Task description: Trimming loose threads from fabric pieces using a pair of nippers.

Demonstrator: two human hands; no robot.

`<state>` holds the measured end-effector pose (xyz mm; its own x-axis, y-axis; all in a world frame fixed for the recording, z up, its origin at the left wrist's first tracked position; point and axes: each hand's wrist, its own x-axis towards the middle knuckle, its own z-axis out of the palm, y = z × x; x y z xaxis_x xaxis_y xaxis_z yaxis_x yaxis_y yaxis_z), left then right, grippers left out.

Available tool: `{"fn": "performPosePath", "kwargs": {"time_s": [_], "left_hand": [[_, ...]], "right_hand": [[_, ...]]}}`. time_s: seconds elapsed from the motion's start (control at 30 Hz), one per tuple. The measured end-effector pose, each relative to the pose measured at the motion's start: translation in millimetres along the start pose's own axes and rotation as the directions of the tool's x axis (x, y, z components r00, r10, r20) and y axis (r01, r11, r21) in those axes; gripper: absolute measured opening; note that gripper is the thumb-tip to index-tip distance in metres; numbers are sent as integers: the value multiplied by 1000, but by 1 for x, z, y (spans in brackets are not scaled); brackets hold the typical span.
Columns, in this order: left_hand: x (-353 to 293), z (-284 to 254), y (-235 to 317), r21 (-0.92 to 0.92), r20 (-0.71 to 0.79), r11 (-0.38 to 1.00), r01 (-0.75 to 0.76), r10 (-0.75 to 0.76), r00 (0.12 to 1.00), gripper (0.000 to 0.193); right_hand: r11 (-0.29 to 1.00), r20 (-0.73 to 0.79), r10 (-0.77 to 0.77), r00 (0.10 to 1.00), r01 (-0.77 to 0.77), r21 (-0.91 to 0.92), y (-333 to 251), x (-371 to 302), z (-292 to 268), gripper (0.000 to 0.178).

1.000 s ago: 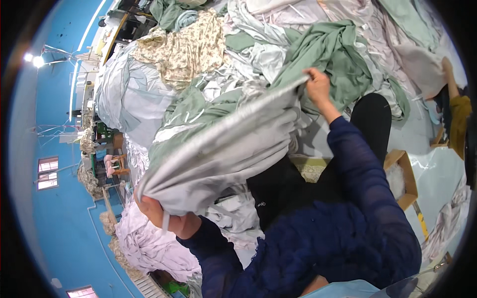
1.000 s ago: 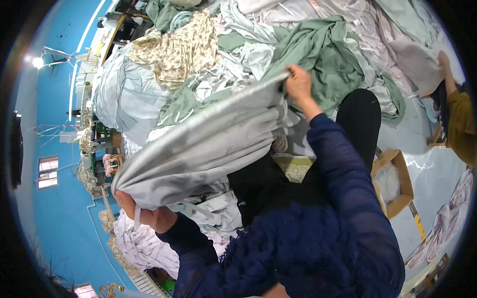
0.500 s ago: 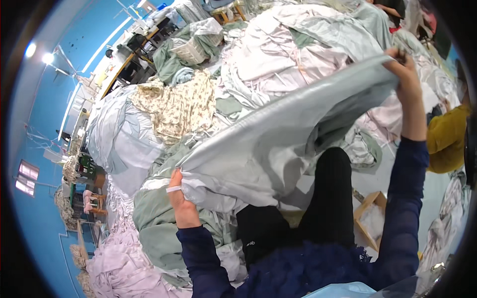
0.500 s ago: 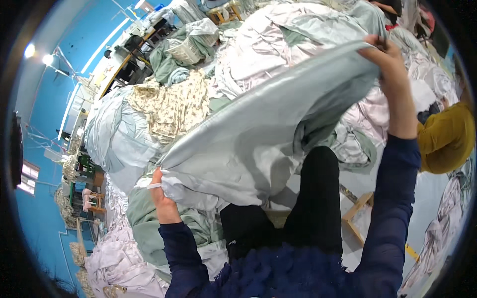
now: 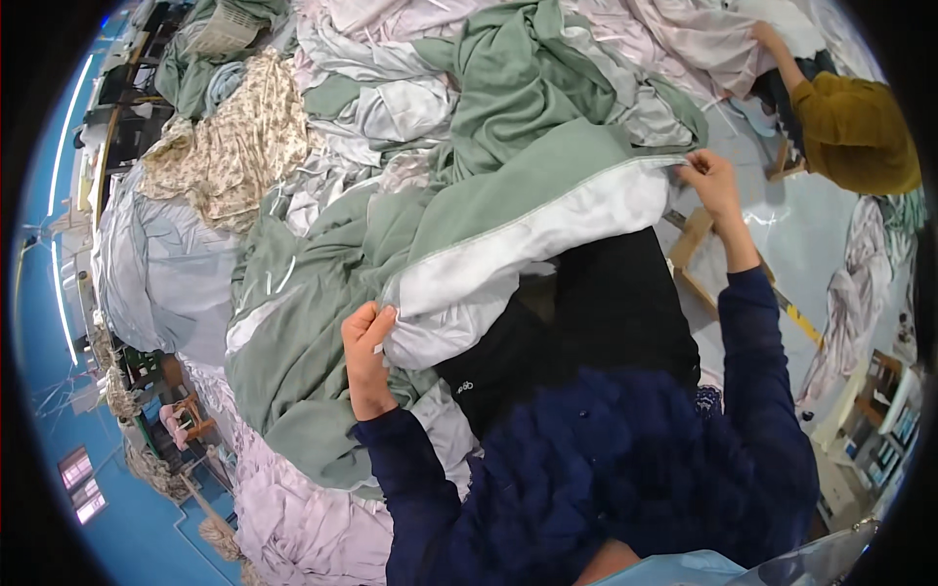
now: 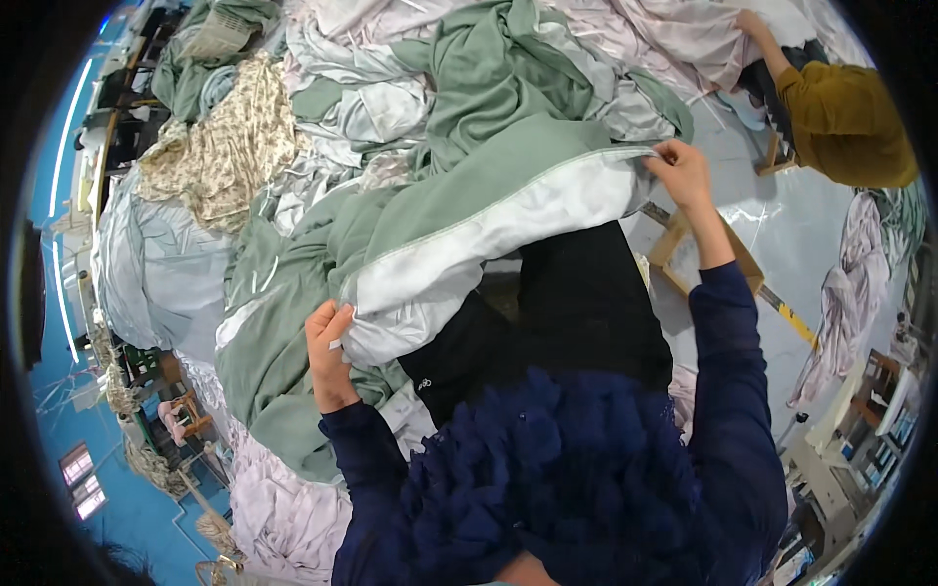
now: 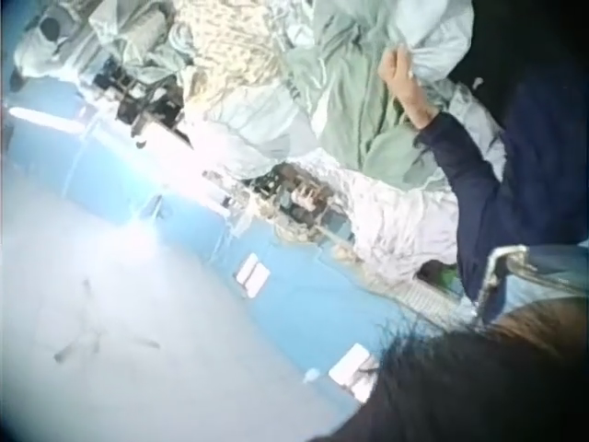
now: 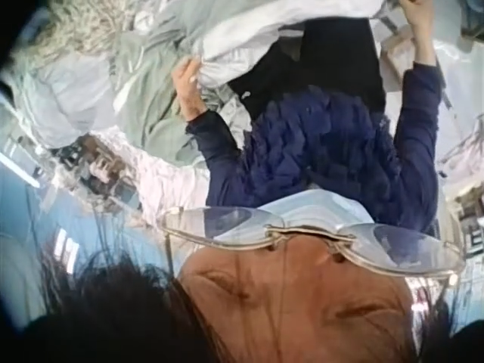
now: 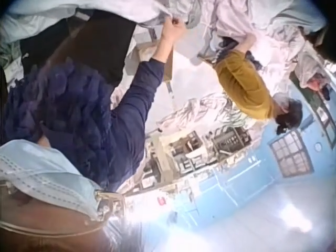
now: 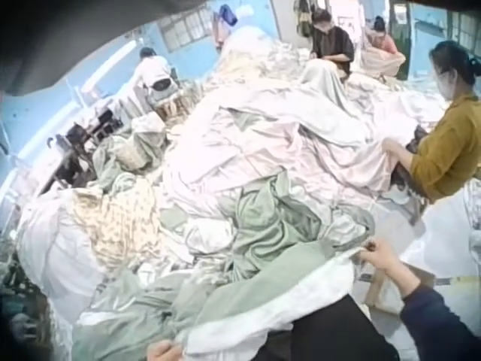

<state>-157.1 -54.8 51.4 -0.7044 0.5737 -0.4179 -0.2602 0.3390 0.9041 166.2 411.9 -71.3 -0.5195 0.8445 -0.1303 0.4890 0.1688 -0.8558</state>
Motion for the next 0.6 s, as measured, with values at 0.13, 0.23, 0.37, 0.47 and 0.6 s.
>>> {"fn": "performPosePath", "kwargs": {"time_s": [0.13,0.23,0.37,0.47,0.6], "left_hand": [[-4,0,-12,-42,-9,999,14,-14,1000,28],[-7,4,-12,-61,-22,998,7,-9,1000,28],[0,4,-17,-52,-19,998,25,-26,999,27],[3,2,-21,-41,-13,999,25,-26,1000,23],[4,9,-23,-69,-57,997,29,-33,998,31]], "right_hand": [[996,-157,-88,984,82,-44,-74,-41,40,26],[924,27,-383,923,383,26,-120,-67,60,37],[856,113,-482,869,495,-149,-155,-74,90,44],[830,117,-482,868,496,-255,-158,-70,105,44],[803,112,-486,867,494,-334,-146,-64,117,34]]}}
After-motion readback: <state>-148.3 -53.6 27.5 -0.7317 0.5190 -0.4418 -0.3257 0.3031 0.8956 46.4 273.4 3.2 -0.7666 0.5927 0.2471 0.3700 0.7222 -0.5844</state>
